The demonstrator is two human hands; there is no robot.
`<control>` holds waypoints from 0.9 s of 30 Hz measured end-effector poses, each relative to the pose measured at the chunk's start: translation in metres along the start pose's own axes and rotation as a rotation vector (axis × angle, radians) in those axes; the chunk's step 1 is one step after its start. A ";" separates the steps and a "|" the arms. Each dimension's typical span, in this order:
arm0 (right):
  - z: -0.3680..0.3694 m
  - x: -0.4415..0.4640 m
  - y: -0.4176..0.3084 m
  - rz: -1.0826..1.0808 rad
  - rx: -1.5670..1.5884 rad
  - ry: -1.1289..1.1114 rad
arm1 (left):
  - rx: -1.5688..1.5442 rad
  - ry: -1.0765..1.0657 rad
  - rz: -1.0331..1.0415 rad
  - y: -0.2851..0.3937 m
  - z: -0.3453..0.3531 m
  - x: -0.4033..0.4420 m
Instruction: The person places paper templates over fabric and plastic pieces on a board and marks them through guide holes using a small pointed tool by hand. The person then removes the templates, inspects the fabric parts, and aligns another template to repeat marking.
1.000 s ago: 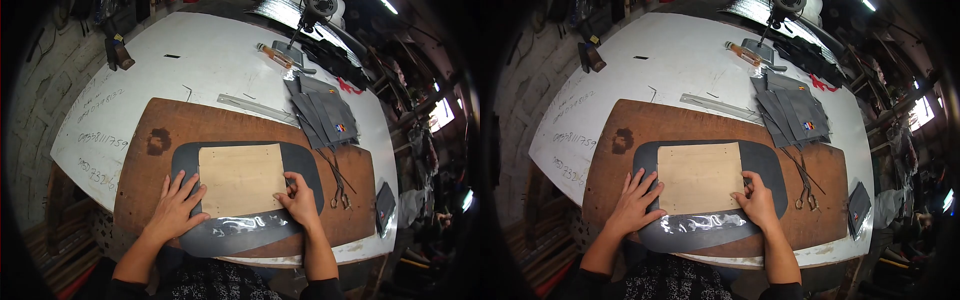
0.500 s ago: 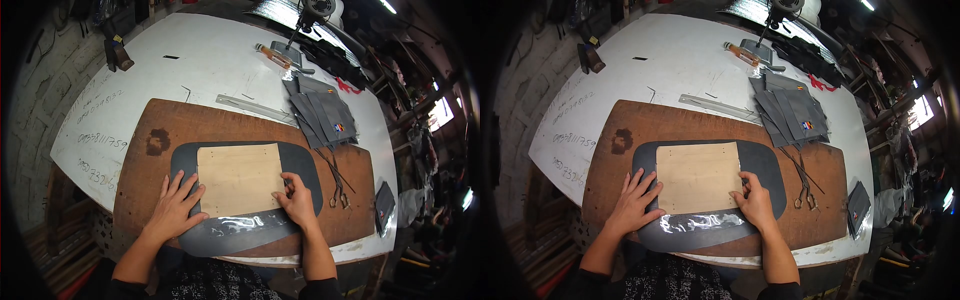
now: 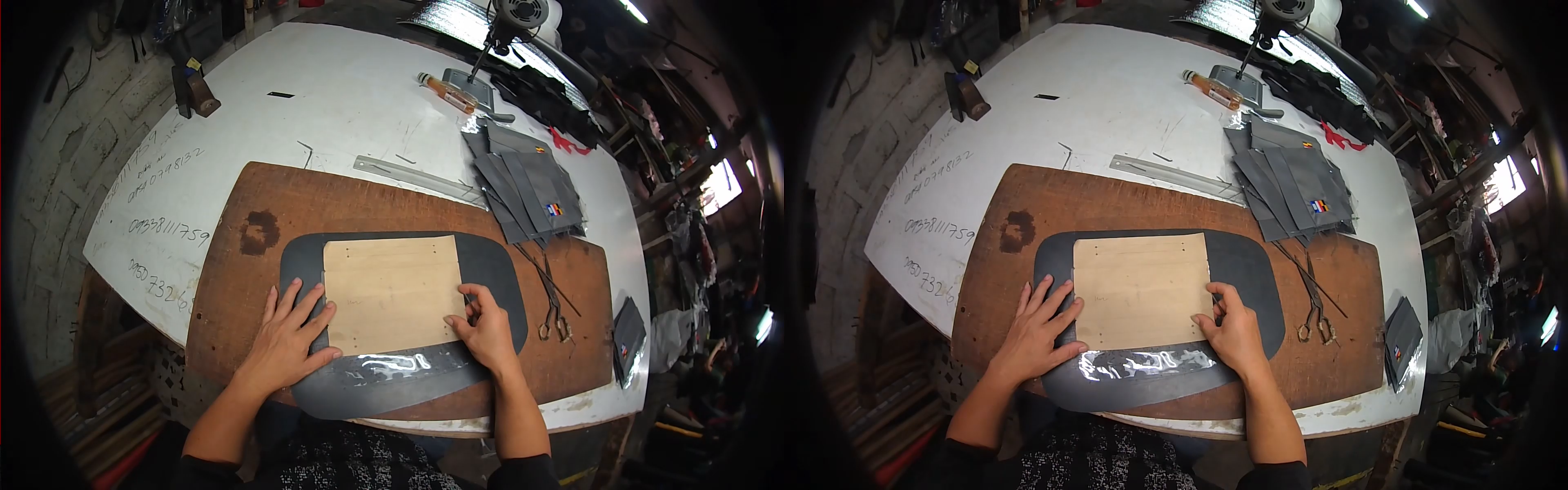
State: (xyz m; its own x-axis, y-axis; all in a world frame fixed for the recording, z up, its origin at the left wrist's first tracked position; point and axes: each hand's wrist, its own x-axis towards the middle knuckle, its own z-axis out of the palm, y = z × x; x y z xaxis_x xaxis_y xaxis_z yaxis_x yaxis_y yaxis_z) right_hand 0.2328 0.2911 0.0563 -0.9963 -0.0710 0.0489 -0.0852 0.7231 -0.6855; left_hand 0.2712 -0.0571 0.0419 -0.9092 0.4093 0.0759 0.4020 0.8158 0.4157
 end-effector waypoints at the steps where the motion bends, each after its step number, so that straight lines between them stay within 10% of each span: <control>1: 0.000 0.000 0.000 0.000 0.000 0.000 | 0.000 0.001 0.000 0.000 0.000 0.000; 27: 0.002 -0.009 -0.006 0.086 -0.286 0.028 | 0.066 -0.031 0.141 0.040 -0.020 0.063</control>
State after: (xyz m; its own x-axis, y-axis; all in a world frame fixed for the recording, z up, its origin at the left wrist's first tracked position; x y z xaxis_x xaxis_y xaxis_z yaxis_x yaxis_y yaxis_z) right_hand 0.2426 0.2858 0.0587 -0.9996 0.0154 0.0220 0.0037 0.8903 -0.4553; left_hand 0.2277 -0.0067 0.0816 -0.8399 0.5332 0.1012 0.5325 0.7739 0.3428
